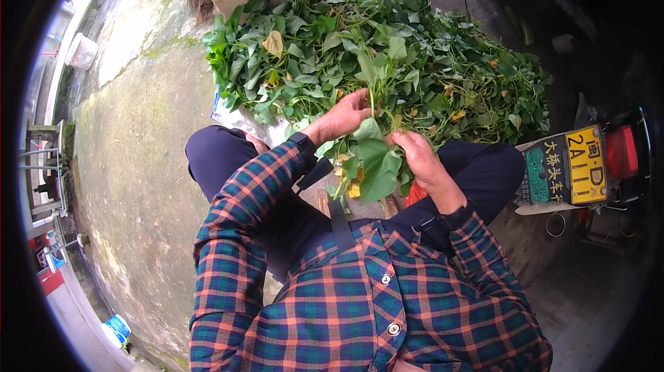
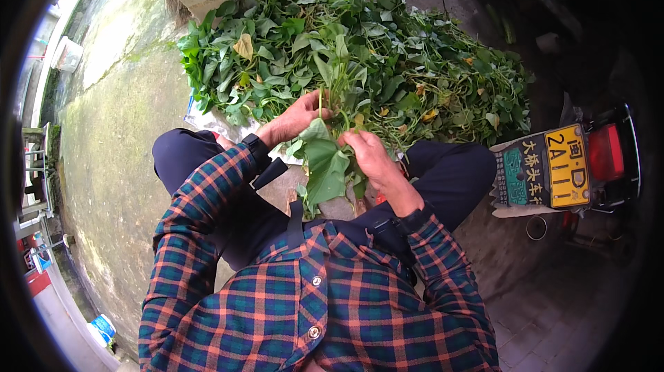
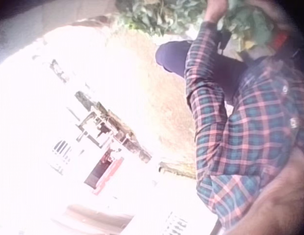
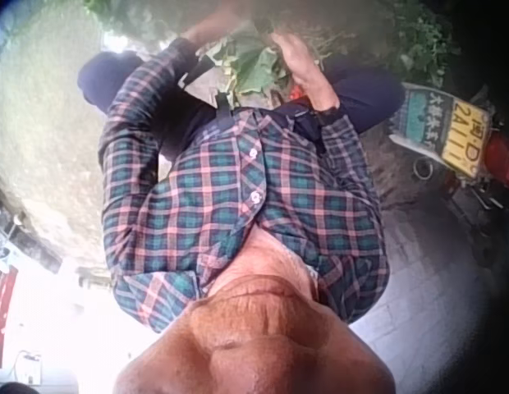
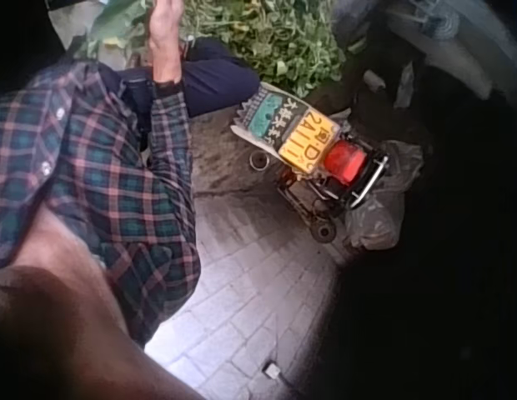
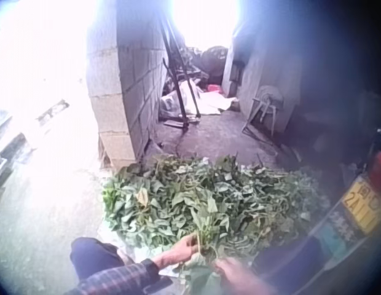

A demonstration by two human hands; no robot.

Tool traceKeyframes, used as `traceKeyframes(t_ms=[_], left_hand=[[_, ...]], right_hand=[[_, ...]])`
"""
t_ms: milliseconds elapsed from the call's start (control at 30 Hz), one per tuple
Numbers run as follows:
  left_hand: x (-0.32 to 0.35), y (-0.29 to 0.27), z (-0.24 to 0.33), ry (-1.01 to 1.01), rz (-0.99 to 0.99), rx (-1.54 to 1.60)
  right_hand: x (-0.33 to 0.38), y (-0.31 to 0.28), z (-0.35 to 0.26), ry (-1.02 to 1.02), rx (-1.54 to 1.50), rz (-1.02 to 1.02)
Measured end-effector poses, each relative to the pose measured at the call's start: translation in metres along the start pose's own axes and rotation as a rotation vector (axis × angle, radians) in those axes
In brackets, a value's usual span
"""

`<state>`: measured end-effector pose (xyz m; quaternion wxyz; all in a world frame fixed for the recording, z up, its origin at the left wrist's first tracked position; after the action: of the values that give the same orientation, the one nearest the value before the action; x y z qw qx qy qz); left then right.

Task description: Picking individual leaves and tender stems from a large pile of vines to prepare them for cooking or use.

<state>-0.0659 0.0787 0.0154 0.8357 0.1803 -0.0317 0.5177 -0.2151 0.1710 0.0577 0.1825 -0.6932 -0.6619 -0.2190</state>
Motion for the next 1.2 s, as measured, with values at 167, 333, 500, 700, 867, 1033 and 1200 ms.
traceKeyframes(t_ms=[167,333,500,700,867,1033,1200], left_hand=[[-0.001,-0.006,0.006,-0.185,0.069,0.022],[-0.006,-0.007,-0.021,0.107,0.105,-0.391],[-0.003,-0.012,-0.015,0.137,0.288,-0.613],[0.001,-0.015,-0.013,0.267,0.41,-0.85],[0.001,-0.013,-0.022,0.381,0.352,-0.967],[0.005,0.0,-0.014,0.406,0.312,-0.951],[0.015,-0.001,-0.004,0.413,0.286,-0.917]], right_hand=[[-0.006,-0.032,0.002,-0.342,0.531,0.293],[-0.003,-0.023,-0.013,-0.889,0.651,0.17],[0.012,-0.052,-0.048,-0.729,0.552,0.521],[0.058,-0.047,-0.103,-0.65,0.475,0.378],[0.089,-0.009,-0.151,-0.862,0.77,0.251],[0.021,0.004,-0.1,-0.847,1.297,0.275],[-0.006,-0.003,-0.077,-0.748,1.425,0.389]])
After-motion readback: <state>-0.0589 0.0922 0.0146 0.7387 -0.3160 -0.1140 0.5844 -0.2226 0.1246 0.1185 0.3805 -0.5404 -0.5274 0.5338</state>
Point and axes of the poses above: each hand's wrist, its own x-axis away from the middle knuckle, its own y-axis out of the palm, z = x × y, the point moved 4 cm from there along -x, towards the middle knuckle, and after that the axes turned 12 degrees about z, right-handed, at the moved point
